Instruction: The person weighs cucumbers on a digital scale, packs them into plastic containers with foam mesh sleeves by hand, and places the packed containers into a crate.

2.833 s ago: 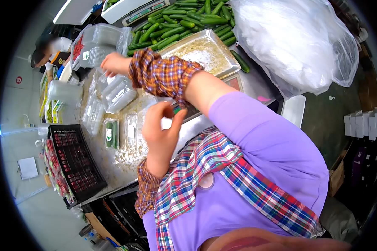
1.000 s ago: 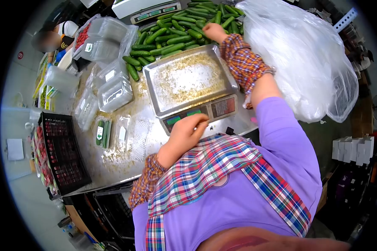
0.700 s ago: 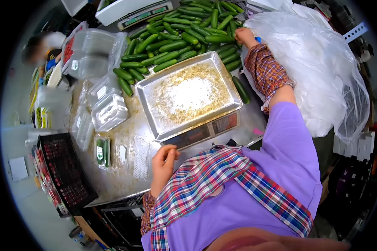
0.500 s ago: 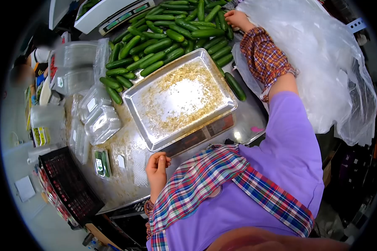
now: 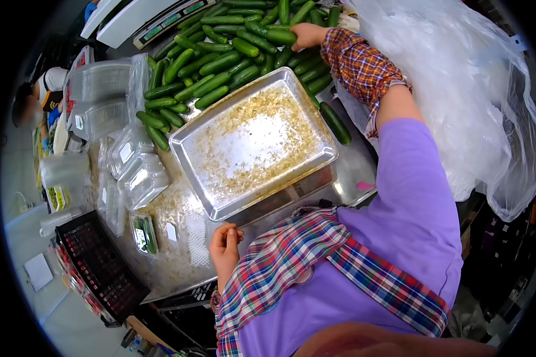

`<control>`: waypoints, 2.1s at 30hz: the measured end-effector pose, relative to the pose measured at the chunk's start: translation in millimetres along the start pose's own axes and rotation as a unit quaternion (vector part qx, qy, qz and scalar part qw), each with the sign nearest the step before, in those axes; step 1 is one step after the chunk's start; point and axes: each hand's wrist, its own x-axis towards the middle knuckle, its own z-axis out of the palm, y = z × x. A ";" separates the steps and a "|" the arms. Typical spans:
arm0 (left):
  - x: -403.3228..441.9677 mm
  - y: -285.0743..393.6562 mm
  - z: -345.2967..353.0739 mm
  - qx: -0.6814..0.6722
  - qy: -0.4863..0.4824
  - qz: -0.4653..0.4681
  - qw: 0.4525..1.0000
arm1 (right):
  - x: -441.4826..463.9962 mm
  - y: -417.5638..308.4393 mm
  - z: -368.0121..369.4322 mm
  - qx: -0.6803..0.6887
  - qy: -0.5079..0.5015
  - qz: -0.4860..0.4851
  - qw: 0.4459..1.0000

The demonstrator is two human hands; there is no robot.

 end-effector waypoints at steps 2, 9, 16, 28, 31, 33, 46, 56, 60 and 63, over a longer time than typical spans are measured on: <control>-2.6 -5.0 -2.7 0.001 0.013 -0.008 1.000 | -8.4 -10.7 -23.5 0.249 -0.010 0.073 0.966; 0.5 -8.2 3.5 0.008 -0.002 -0.015 1.000 | -27.6 -26.9 -44.0 0.351 -0.001 0.101 0.931; 5.4 -12.9 -0.9 0.042 -0.030 -0.005 0.999 | -27.7 -2.6 6.3 -0.053 0.021 0.259 0.964; 5.3 -5.8 14.0 0.064 -0.053 -0.006 0.997 | -71.9 -36.1 52.4 0.345 -0.210 0.155 0.902; 2.8 -5.8 16.1 0.054 -0.063 -0.002 0.997 | -79.9 -43.9 52.4 0.428 -0.206 0.187 0.860; -0.3 -5.9 14.0 0.054 -0.064 0.001 0.996 | -81.0 -48.3 40.0 0.446 -0.201 0.201 0.849; -8.9 -27.2 -0.9 -0.029 -0.044 -0.030 0.998 | -76.0 32.5 -26.8 -0.160 -0.067 0.101 0.980; -4.9 -25.6 -0.8 -0.012 -0.035 -0.029 0.999 | -68.3 3.9 -7.8 -0.050 -0.133 0.276 0.951; -5.2 -22.1 1.3 -0.005 -0.025 -0.035 0.999 | -67.2 12.9 -6.8 0.043 -0.111 0.269 0.956; -4.9 -25.0 -0.8 -0.008 -0.030 -0.033 0.999 | -63.4 7.7 -16.9 0.068 -0.079 0.236 0.966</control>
